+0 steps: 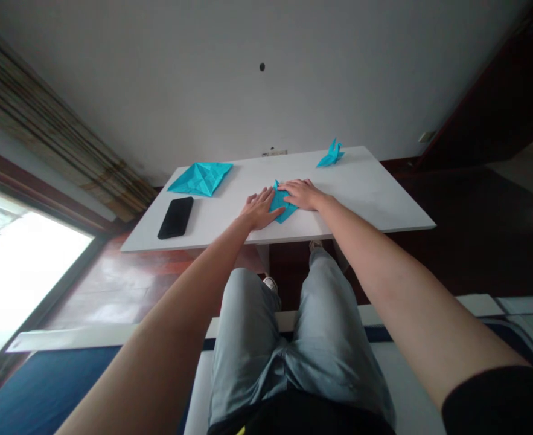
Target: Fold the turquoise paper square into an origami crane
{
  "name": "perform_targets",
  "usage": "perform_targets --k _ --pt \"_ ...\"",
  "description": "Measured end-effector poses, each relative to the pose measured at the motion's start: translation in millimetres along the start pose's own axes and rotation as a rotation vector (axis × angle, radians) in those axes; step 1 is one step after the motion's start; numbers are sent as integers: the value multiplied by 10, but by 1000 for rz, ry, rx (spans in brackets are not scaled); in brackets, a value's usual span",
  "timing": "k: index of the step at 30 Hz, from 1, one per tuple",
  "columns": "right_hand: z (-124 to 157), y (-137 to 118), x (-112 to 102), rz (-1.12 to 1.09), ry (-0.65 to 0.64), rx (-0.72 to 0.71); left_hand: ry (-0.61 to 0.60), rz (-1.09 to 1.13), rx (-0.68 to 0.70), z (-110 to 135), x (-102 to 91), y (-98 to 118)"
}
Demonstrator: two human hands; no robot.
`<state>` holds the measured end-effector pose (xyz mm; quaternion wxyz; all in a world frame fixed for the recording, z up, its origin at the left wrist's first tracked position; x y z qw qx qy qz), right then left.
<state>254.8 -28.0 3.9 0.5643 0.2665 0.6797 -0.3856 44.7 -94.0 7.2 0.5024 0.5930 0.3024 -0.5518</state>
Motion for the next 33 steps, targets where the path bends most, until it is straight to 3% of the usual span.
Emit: perform_targets --k 8,14,23,27,33 --pt "-237 284 -4 -4 94 132 -51 10 68 -64 -71 -64" --pt "-442 481 13 29 -2 94 -45 6 135 -222 -97 -172" --pt "-870 660 -33 35 48 237 -47 2 164 -224 -72 -214" --pt "-999 735 -10 -17 86 202 -45 17 159 -226 -77 -228" --pt "-1030 804 71 -11 103 27 -63 -9 159 -211 -98 -241"
Point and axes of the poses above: each hand's wrist, its own z-axis away from the middle knuckle, its own x-axis out of the palm, y = z × x, the point moved 3 cm from there along -z, towards the middle knuckle, and after that the axes turned 4 degrees about z, right-handed, at the moved point
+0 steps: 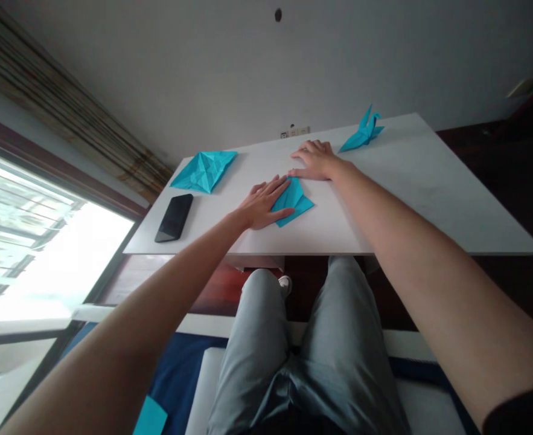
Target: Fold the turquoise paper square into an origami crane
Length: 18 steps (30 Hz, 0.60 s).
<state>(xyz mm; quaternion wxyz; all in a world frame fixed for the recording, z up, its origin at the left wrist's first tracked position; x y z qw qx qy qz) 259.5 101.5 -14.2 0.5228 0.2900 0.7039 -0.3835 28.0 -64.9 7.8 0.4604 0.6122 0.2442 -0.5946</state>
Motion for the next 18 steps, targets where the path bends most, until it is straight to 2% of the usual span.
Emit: perform_targets --k 5,10,13,15,18 --pt "-48 60 62 -52 84 84 1 -10 15 -52 -13 20" --pt "-96 58 77 -107 126 6 10 5 16 -178 -37 55" --pt "-70 74 12 -144 153 54 15 45 -10 -244 -39 51" --pt "-27 65 -48 -141 125 91 60 75 3 -308 -37 36" --pt "52 11 -143 -124 95 74 209 129 -14 -483 -53 -43"
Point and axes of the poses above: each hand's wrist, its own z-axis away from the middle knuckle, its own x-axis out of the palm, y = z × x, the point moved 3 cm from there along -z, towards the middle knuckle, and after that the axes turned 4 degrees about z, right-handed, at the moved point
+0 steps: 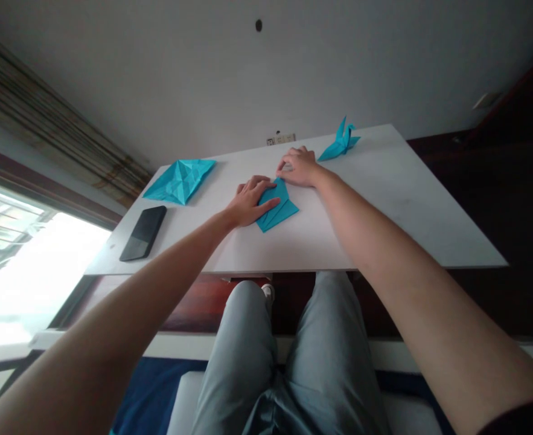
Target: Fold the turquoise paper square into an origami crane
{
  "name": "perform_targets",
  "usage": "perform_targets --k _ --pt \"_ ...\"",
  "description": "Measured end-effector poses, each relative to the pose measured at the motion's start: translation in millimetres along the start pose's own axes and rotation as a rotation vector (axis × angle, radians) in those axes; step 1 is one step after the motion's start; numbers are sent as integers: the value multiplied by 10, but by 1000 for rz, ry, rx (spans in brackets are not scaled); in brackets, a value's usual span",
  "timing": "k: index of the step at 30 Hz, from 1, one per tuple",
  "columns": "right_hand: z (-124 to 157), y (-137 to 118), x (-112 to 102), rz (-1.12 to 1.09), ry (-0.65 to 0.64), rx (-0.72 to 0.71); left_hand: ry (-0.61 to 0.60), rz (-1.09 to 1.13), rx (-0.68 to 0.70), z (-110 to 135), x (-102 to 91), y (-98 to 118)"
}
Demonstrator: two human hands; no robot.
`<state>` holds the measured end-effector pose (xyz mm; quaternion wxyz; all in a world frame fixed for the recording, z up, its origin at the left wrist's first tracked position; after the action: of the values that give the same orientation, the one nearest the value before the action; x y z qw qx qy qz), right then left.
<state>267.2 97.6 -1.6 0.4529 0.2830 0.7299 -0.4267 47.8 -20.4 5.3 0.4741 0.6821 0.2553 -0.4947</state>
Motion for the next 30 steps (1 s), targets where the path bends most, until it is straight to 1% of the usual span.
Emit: perform_targets --k 2,4,7,10,12,14,15,16,17,19,23,27,30 --pt "38 -32 -33 10 -23 -22 98 21 -66 -178 -5 -93" --pt "48 -31 -42 10 -12 -25 146 43 -138 -384 -23 -193" --pt "5 46 -11 -39 34 -8 100 52 -146 -677 -54 -279" --pt "-80 197 41 -218 138 37 45 77 -76 -842 -66 -278" --pt "-131 282 82 -429 176 9 40 113 -19 -861 -52 -261" --pt "-153 340 102 -617 214 6 86 157 16 -828 -40 -261" --pt "-151 352 98 -689 233 8 86 182 33 -804 -29 -264" --pt "-142 351 86 -741 247 6 62 219 54 -781 -15 -267" --pt "-128 337 70 -768 239 4 49 277 79 -760 -10 -270" --pt "-93 287 28 -796 182 11 73 388 110 -732 -29 -280" --pt "-20 179 -75 -831 136 28 109 528 109 -732 -80 -290" --pt "29 69 -122 -862 93 -11 131 624 111 -753 -82 -277" --pt "44 14 -138 -883 119 -32 144 619 121 -748 -63 -269"
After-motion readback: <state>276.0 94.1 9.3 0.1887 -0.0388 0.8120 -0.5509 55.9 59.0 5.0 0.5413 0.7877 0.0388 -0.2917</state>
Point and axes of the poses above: each hand's wrist, its own z-axis away from the middle knuckle, its own x-axis out of the palm, y = z × x, the point moved 3 cm from there along -z, towards the middle knuckle, and after that the axes turned 4 degrees about z, right-handed, at the moved point
